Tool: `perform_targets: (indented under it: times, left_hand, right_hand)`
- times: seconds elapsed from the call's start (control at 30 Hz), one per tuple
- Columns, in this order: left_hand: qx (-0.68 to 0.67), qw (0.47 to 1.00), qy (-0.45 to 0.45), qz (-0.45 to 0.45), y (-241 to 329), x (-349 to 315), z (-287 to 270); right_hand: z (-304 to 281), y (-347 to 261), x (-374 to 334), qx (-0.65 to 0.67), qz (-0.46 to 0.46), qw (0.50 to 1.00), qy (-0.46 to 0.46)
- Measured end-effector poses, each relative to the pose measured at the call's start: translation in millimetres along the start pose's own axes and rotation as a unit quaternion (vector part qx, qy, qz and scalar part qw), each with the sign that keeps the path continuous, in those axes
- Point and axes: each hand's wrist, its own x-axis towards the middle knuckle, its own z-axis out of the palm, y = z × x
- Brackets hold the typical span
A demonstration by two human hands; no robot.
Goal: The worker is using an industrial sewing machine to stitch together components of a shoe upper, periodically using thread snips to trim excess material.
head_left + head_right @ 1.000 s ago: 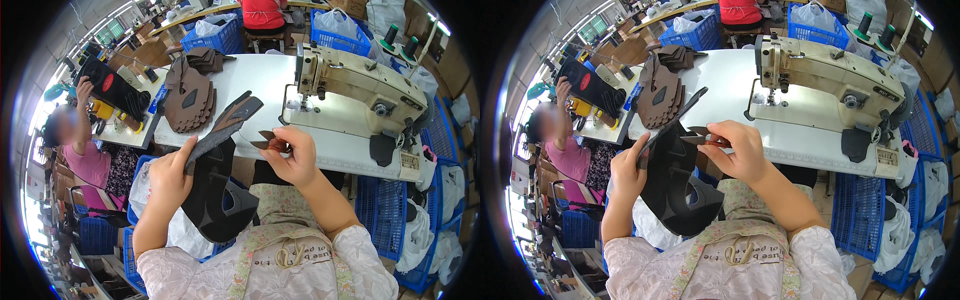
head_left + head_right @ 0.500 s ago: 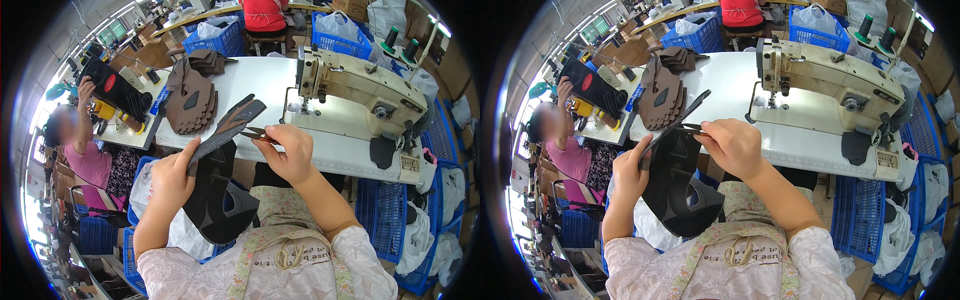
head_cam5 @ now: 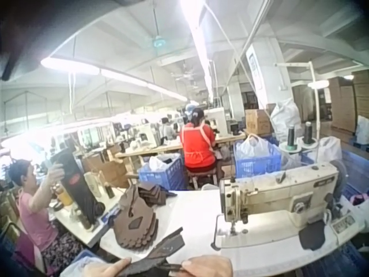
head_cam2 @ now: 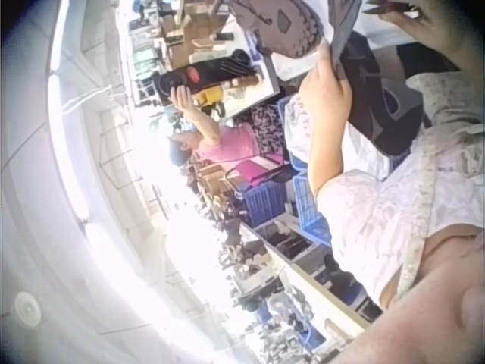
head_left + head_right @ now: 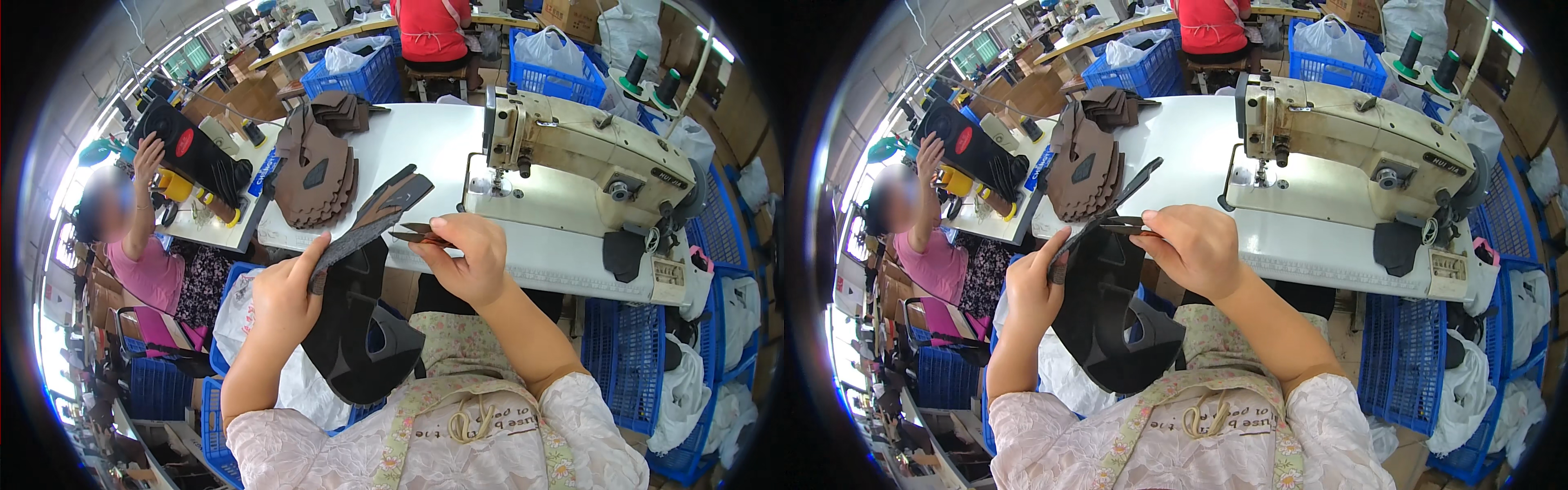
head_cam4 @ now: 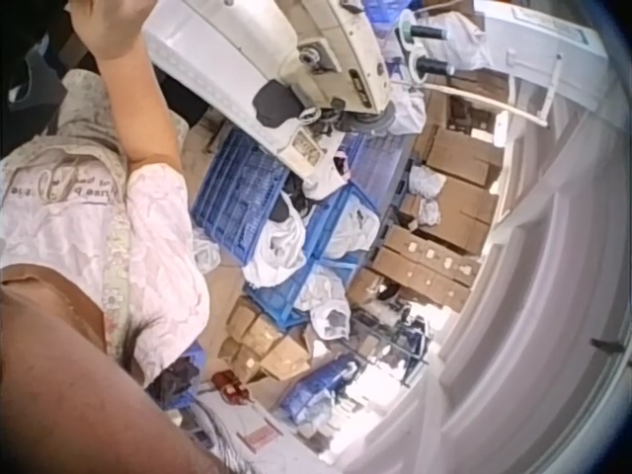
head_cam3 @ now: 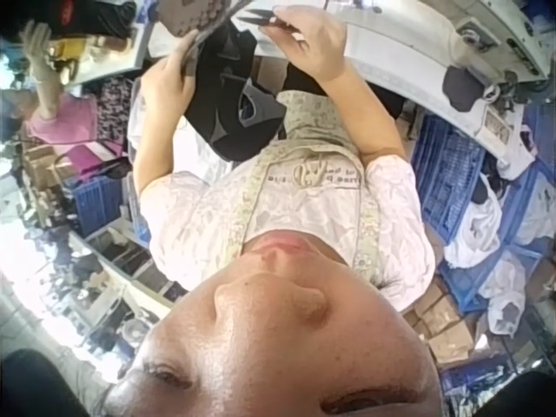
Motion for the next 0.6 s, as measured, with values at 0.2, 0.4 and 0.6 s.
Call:
perform_targets:
  times: [0.2, 0.4, 0.6]
  left_hand:
    - [0.0, 1.0, -0.009, 0.001, 2, 0, -1]
    - [0.009, 1.0, -0.014, -0.002, 2, -1, -3]
    - [-0.003, 1.0, -0.021, -0.018, 1, 0, -6]
  right_hand:
    - [-1, -2, 6, -0.006, -0.017, 1.0, -0.01]
    - [-6, -4, 8, -0.017, -0.019, 0.999, -0.037]
    - [-14, -9, 1, -0.008, -0.005, 1.0, -0.03]
